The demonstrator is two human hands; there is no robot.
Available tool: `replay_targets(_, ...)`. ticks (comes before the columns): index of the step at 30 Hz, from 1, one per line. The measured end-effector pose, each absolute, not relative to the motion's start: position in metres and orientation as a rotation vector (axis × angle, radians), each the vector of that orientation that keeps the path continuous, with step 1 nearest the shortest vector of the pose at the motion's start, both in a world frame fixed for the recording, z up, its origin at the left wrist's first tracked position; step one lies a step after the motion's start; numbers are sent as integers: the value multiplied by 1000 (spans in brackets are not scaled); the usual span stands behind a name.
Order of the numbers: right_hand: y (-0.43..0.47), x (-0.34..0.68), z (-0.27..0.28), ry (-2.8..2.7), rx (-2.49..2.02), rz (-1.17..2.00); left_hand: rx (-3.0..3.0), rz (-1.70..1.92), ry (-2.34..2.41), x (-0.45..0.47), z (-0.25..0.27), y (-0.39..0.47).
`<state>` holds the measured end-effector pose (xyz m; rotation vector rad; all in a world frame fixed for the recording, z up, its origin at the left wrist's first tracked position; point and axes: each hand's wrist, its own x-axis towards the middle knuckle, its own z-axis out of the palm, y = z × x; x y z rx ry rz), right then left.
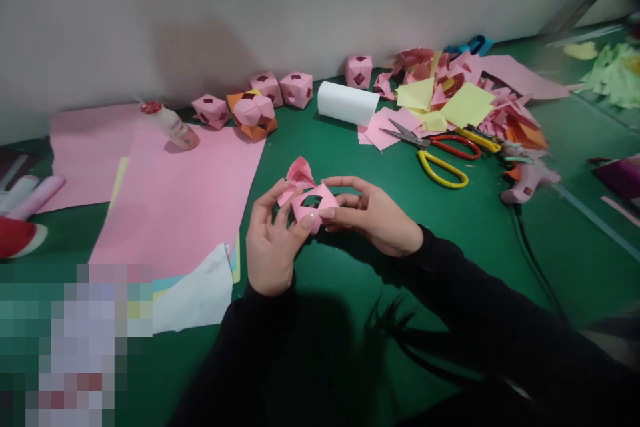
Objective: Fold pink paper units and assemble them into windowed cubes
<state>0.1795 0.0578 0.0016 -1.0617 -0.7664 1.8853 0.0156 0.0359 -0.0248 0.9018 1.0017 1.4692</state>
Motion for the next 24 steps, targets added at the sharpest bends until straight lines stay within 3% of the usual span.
replay_targets(14,54,174,3,-745,-959,1767,750,1355,1251,17,-23,33)
replay_targets(24,49,173,0,-894,-899,1675,680,1180,875,7,-26,36)
